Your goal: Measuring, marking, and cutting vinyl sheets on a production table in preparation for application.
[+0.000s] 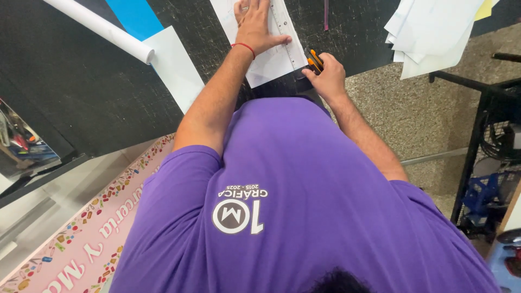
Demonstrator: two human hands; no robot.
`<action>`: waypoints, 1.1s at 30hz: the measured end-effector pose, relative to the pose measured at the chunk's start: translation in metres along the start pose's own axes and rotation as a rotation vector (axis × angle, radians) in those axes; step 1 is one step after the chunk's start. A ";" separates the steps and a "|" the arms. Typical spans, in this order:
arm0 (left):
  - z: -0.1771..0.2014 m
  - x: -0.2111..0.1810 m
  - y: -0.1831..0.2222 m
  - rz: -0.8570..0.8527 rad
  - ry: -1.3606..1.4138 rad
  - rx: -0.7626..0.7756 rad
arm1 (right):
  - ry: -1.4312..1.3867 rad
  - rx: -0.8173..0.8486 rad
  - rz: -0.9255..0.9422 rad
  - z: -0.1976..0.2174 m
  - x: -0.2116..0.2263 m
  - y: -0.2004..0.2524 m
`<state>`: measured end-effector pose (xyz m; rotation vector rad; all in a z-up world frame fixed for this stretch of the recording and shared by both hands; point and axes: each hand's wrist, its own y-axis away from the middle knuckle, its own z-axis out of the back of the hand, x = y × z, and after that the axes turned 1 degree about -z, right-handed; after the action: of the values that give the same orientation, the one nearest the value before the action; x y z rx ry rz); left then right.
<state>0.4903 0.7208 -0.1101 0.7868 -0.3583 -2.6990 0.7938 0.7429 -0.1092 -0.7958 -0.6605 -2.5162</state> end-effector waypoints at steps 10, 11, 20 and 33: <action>0.003 0.000 0.003 0.007 0.025 0.071 | -0.212 0.064 -0.181 0.030 0.033 0.003; 0.003 0.000 0.004 0.015 0.037 0.083 | -0.205 0.062 -0.180 0.030 0.034 0.004; -0.022 0.016 -0.005 -0.032 0.045 0.010 | -0.193 0.036 -0.129 0.025 0.024 0.005; -0.029 0.019 -0.005 0.060 0.081 0.068 | -0.216 0.056 -0.204 0.030 0.034 0.005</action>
<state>0.4895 0.7143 -0.1445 0.8869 -0.4493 -2.6031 0.7838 0.7474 -0.0648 -1.0369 -0.9228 -2.6000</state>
